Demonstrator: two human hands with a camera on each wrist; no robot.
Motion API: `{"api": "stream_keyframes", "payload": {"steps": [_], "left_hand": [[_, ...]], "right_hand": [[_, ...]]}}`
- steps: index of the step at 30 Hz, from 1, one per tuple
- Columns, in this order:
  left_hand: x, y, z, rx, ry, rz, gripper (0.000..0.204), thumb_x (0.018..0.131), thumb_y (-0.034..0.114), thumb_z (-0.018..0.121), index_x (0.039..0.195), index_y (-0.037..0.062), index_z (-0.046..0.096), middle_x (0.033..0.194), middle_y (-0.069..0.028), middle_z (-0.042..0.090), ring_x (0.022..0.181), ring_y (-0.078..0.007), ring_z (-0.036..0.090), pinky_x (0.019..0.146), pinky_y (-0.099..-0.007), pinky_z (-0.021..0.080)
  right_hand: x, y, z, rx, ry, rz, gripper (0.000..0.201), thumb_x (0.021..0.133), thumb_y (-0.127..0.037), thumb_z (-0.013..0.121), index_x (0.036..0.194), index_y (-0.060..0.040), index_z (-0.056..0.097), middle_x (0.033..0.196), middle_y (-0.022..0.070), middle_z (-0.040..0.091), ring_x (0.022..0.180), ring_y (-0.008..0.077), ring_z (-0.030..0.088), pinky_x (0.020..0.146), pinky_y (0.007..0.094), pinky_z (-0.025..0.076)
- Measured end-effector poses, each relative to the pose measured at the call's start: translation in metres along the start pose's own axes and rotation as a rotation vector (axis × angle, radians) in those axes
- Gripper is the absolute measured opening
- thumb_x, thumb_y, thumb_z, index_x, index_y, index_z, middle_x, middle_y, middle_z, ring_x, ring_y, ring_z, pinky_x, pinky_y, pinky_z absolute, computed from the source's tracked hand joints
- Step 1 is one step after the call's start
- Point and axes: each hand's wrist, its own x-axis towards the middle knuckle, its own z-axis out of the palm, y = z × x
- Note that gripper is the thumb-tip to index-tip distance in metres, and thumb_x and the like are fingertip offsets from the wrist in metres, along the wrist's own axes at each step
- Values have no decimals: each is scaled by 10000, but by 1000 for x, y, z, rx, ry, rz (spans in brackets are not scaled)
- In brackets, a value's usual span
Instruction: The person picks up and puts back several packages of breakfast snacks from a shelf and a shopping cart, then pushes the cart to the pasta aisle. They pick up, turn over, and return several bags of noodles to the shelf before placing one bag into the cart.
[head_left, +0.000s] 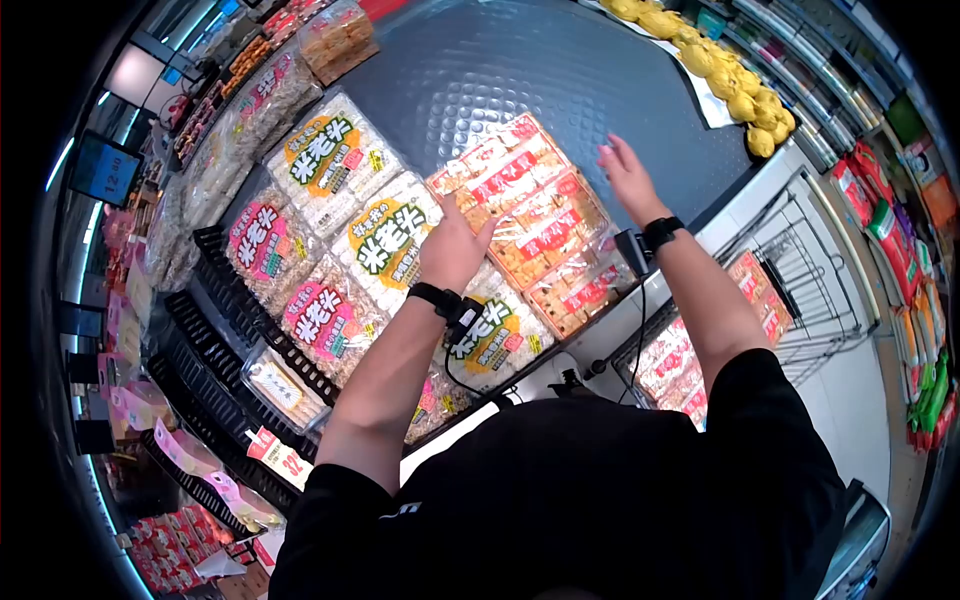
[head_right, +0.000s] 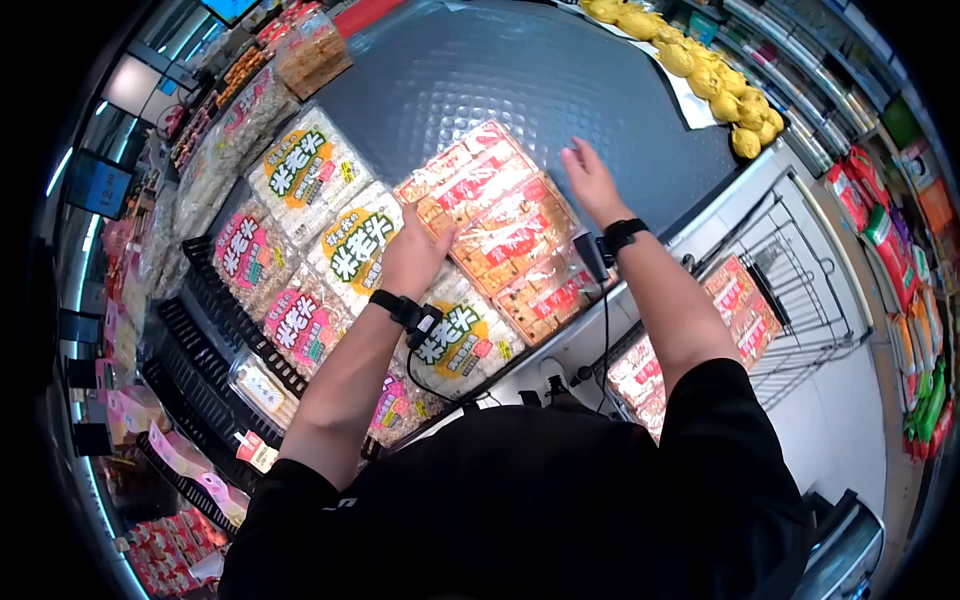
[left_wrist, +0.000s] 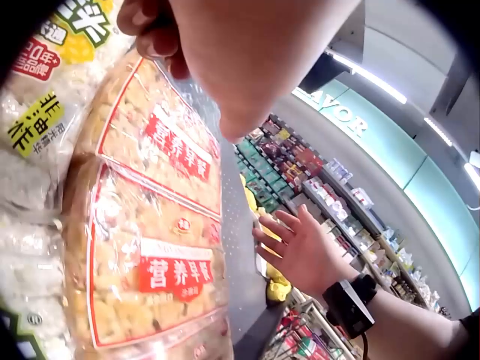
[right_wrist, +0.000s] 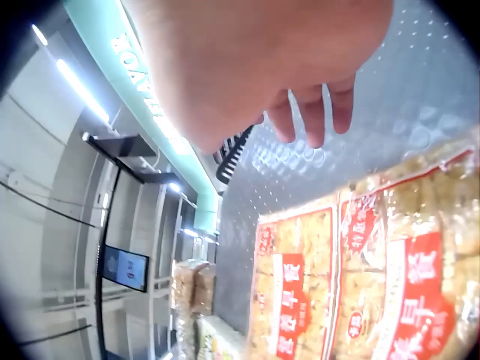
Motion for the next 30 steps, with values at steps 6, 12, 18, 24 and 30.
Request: {"api": "stream_keyframes", "payload": {"steps": [6, 12, 18, 24, 30], "left_hand": [[-80, 37, 38, -222, -148, 219, 696, 861, 471, 612, 1213, -86, 385, 894, -292, 641, 844, -424, 640, 716, -452, 518], [-170, 70, 107, -326, -568, 299, 691, 880, 484, 575, 1221, -90, 397, 1036, -317, 613, 998, -421, 607, 855, -455, 475], [-220, 100, 172, -294, -756, 457, 782, 876, 531, 559, 1313, -90, 367, 998, -222, 627, 942, -317, 633, 792, -380, 496], [-221, 121, 285, -964, -1449, -590, 958, 845, 666, 500, 1409, -59, 227, 1346, -274, 403, 1209, -396, 476, 948, -522, 461], [-273, 147, 392, -1051, -1400, -1197, 1107, 813, 721, 482, 1436, -78, 34, 1401, -360, 266, 1267, -445, 394, 1004, -552, 394]], "right_hand": [[-147, 5, -98, 172, 304, 189, 434, 1000, -382, 435, 1304, -72, 453, 1064, 48, 604, 976, 132, 566, 817, 297, 456], [-302, 44, -162, -36, 468, 369, 424, 981, -435, 447, 1235, -100, 503, 1069, 42, 589, 970, 162, 568, 795, 328, 466], [-405, 86, -207, -202, 547, 461, 559, 963, -442, 479, 1265, 28, 508, 1079, 141, 620, 999, 209, 584, 892, 308, 439], [-446, 119, -234, -329, 534, 609, 575, 960, -470, 452, 1251, 20, 528, 1182, 201, 612, 1137, 286, 564, 973, 332, 407], [-426, 208, -268, -312, 315, 601, 532, 955, -439, 466, 1199, 22, 571, 1113, 204, 640, 1069, 298, 597, 925, 349, 434]]}}
